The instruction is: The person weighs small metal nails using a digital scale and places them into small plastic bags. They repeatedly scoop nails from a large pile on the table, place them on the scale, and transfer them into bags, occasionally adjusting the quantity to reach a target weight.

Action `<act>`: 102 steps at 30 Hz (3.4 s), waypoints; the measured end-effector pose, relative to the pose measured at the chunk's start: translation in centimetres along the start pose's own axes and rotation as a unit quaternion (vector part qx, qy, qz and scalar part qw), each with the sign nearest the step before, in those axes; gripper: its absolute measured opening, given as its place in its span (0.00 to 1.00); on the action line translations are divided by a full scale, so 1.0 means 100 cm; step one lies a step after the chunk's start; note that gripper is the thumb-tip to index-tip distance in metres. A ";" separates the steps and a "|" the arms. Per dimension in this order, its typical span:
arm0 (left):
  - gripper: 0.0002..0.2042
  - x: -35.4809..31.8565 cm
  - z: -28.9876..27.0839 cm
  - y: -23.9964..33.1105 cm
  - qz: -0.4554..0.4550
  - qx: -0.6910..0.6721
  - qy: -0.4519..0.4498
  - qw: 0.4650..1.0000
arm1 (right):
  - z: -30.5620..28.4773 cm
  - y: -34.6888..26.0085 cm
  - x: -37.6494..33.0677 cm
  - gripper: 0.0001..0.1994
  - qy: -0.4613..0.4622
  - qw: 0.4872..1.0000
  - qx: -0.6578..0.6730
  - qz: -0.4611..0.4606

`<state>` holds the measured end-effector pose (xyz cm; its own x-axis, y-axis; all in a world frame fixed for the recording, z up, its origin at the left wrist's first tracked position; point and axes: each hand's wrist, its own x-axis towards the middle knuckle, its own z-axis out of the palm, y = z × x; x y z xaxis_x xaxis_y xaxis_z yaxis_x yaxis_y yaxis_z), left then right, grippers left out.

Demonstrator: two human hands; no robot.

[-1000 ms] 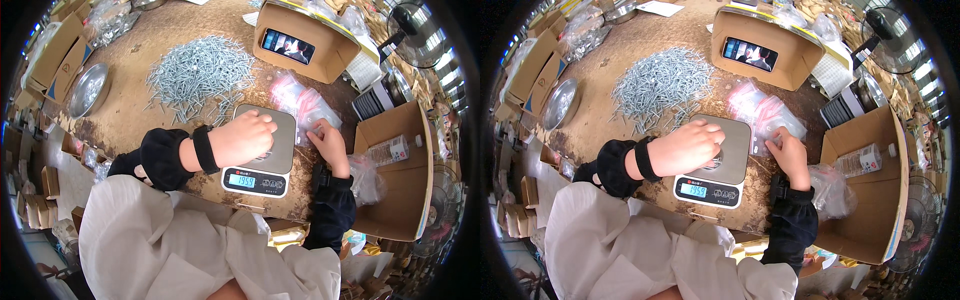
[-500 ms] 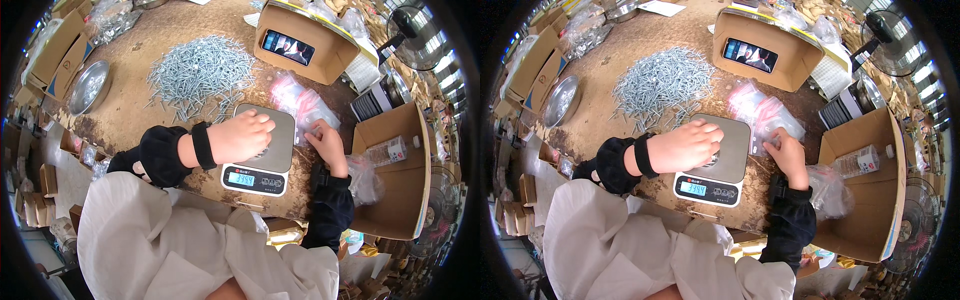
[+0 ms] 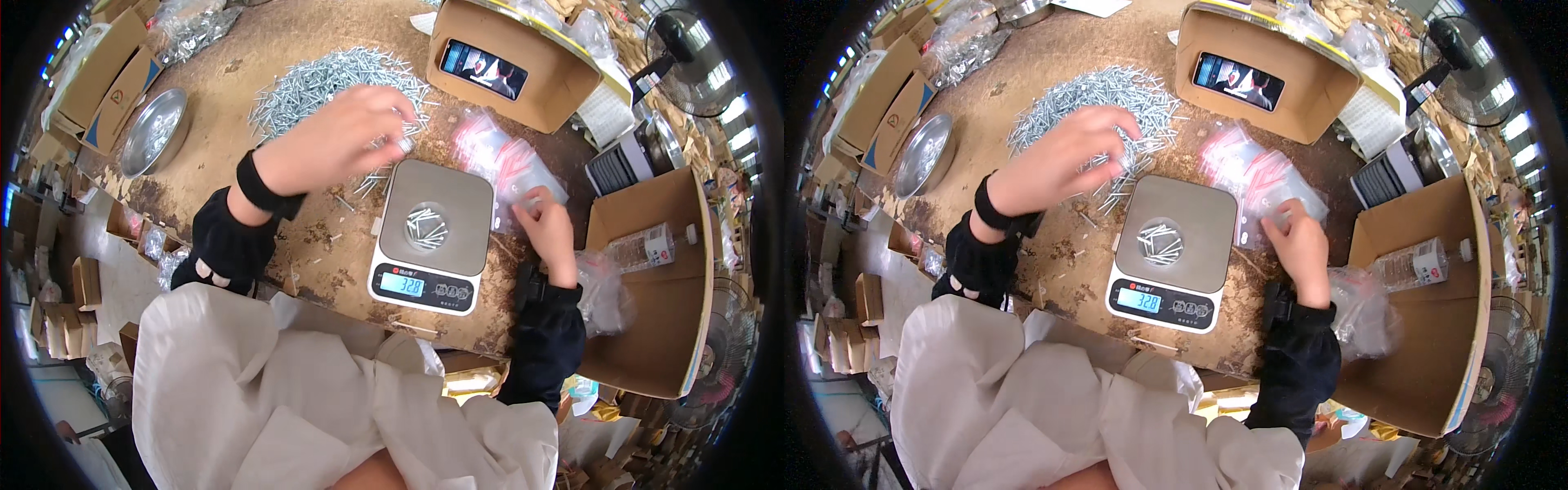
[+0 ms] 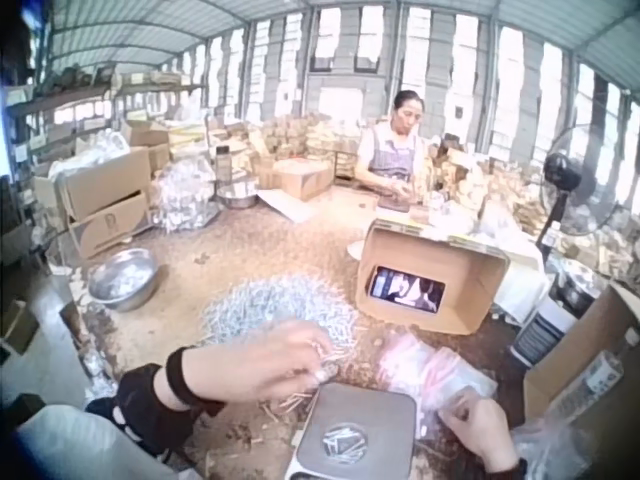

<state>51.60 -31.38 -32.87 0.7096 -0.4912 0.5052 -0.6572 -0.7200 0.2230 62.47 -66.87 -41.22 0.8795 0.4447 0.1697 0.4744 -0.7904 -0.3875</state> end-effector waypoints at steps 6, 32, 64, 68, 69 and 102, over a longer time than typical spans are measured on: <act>0.07 -0.053 0.022 -0.083 -0.115 0.020 0.025 0.993 | -0.003 -0.001 0.002 0.22 -0.018 0.999 -0.006 0.027; 0.12 -0.013 0.061 0.031 -0.103 -0.096 0.037 0.989 | -0.001 -0.005 0.001 0.15 0.016 0.999 -0.005 0.040; 0.11 -0.035 0.023 0.088 -0.081 -0.270 0.061 0.957 | -0.038 -0.172 -0.062 0.04 0.181 0.862 -0.094 -0.464; 0.09 -0.034 0.018 0.086 -0.090 -0.247 0.085 0.961 | -0.036 -0.167 -0.060 0.03 0.194 0.857 -0.088 -0.469; 0.09 -0.034 0.018 0.084 -0.088 -0.241 0.091 0.962 | -0.036 -0.167 -0.060 0.04 0.197 0.856 -0.089 -0.469; 0.08 -0.033 0.024 0.078 -0.087 -0.731 -0.172 0.654 | -0.030 -0.162 -0.077 0.06 0.243 0.860 0.008 -0.449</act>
<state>44.79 -36.54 -34.82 0.6564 -0.7262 0.2044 0.0791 0.3357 0.9387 48.15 -58.69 -33.52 0.0726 0.6421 0.7632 0.9733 -0.2126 0.0863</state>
